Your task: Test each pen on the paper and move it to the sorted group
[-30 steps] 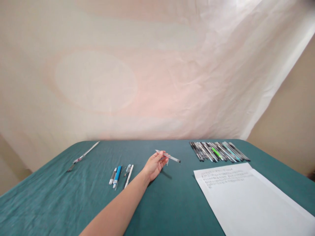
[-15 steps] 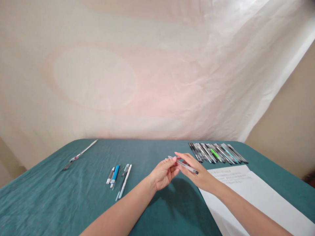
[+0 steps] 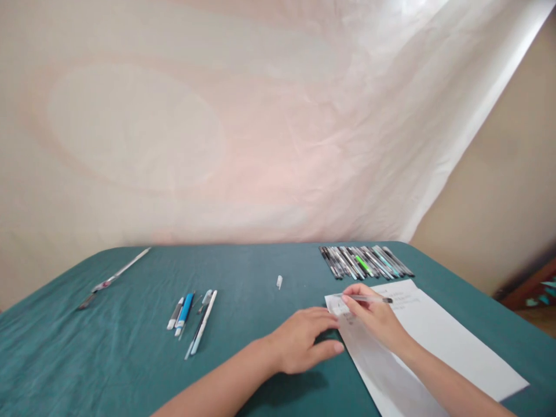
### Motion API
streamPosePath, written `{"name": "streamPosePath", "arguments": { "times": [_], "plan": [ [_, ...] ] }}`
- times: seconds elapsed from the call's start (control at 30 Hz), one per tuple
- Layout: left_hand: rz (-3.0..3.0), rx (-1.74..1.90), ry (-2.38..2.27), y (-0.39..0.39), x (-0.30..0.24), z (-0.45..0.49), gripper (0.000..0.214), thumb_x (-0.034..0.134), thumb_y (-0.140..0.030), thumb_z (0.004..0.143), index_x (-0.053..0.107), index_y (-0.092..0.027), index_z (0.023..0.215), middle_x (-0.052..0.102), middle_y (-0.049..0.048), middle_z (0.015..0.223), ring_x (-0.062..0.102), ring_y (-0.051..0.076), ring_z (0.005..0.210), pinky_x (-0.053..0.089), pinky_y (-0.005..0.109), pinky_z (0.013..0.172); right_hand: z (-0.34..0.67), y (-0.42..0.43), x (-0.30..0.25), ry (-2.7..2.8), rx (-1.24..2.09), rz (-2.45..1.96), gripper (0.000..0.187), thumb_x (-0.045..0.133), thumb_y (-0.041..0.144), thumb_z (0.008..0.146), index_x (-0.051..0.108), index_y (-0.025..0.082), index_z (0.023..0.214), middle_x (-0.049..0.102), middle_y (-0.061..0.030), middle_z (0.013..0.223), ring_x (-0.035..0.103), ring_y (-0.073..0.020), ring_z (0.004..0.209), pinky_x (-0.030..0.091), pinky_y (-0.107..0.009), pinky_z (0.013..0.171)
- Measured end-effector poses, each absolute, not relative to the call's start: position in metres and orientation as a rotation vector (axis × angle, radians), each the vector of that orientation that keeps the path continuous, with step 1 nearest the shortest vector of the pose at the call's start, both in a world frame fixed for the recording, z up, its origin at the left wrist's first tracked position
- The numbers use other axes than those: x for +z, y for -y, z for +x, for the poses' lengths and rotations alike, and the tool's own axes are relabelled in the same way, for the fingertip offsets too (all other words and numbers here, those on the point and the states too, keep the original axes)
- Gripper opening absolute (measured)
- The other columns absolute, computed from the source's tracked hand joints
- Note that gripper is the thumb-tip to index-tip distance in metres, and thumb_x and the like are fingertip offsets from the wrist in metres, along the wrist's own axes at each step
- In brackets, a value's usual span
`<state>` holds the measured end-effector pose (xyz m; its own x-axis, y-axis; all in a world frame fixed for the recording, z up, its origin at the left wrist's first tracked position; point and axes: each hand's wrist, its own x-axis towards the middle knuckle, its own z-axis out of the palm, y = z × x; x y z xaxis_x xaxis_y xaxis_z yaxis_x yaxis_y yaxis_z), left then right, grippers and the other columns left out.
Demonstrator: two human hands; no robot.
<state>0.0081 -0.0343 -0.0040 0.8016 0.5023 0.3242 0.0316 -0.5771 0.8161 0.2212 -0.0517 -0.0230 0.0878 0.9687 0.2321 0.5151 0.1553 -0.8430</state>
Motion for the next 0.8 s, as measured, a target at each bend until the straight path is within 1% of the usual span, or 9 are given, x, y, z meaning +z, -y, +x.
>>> {"name": "streamPosePath", "arguments": {
  "times": [0.07,0.17,0.27,0.4,0.57,0.67,0.8],
  "plan": [
    [2.229,0.676,-0.351,0.039,-0.006,0.008,0.038,0.054,-0.031,0.079,0.055,-0.025,0.116,0.052,0.0087,0.123,0.041,0.028,0.119,0.026,0.038,0.099,0.231,0.056,-0.032,1.486,0.648,-1.528,0.022,0.051,0.041,0.078,0.054,0.020,0.078,0.055,0.0024,0.060,0.053,-0.0136,0.054,0.042,-0.025,0.052],
    [2.295,0.636,-0.348,0.038,-0.011,0.007,0.043,0.055,-0.032,0.078,0.052,-0.025,0.120,0.049,0.0098,0.127,0.035,0.031,0.123,0.022,0.043,0.100,0.240,0.061,-0.040,1.400,0.746,-1.548,0.020,0.049,0.041,0.079,0.051,0.021,0.077,0.054,0.0025,0.059,0.052,-0.0137,0.051,0.042,-0.025,0.050],
    [2.264,0.612,-0.344,0.036,-0.015,0.005,0.044,0.056,-0.033,0.077,0.052,-0.024,0.120,0.049,0.0104,0.126,0.035,0.032,0.122,0.019,0.043,0.101,0.242,0.065,-0.043,1.349,0.801,-1.508,0.016,0.050,0.037,0.079,0.051,0.021,0.078,0.058,-0.0003,0.066,0.055,-0.0155,0.058,0.044,-0.028,0.056],
    [2.301,0.577,-0.348,0.034,-0.016,0.005,0.044,0.051,-0.037,0.080,0.050,-0.025,0.122,0.048,0.0093,0.127,0.035,0.031,0.122,0.018,0.042,0.102,0.241,0.068,-0.044,1.313,0.802,-1.485,0.012,0.052,0.034,0.078,0.053,0.022,0.081,0.058,-0.0003,0.065,0.055,-0.0162,0.060,0.045,-0.030,0.059],
    [2.573,0.387,-0.400,0.031,-0.018,0.008,0.047,0.039,-0.044,0.085,0.043,-0.024,0.126,0.042,0.0063,0.133,0.031,0.028,0.124,0.020,0.044,0.102,0.244,0.067,-0.049,1.350,0.800,-1.490,0.011,0.055,0.032,0.075,0.054,0.021,0.076,0.057,0.0003,0.064,0.054,-0.0151,0.058,0.042,-0.028,0.056],
    [2.710,0.294,-0.425,0.031,-0.018,0.009,0.048,0.033,-0.047,0.086,0.040,-0.024,0.128,0.041,0.0048,0.134,0.031,0.025,0.125,0.023,0.042,0.102,0.246,0.067,-0.052,1.355,0.759,-1.518,0.011,0.055,0.031,0.075,0.054,0.020,0.073,0.056,0.0005,0.063,0.052,-0.0144,0.057,0.040,-0.028,0.055],
    [2.768,0.294,-0.425,0.030,-0.018,0.009,0.048,0.031,-0.048,0.087,0.039,-0.025,0.128,0.041,0.0037,0.134,0.032,0.024,0.124,0.024,0.040,0.101,0.247,0.067,-0.055,1.374,0.705,-1.562,0.016,0.052,0.033,0.078,0.051,0.020,0.069,0.054,0.0016,0.058,0.051,-0.0138,0.056,0.039,-0.027,0.055]
  ]
}}
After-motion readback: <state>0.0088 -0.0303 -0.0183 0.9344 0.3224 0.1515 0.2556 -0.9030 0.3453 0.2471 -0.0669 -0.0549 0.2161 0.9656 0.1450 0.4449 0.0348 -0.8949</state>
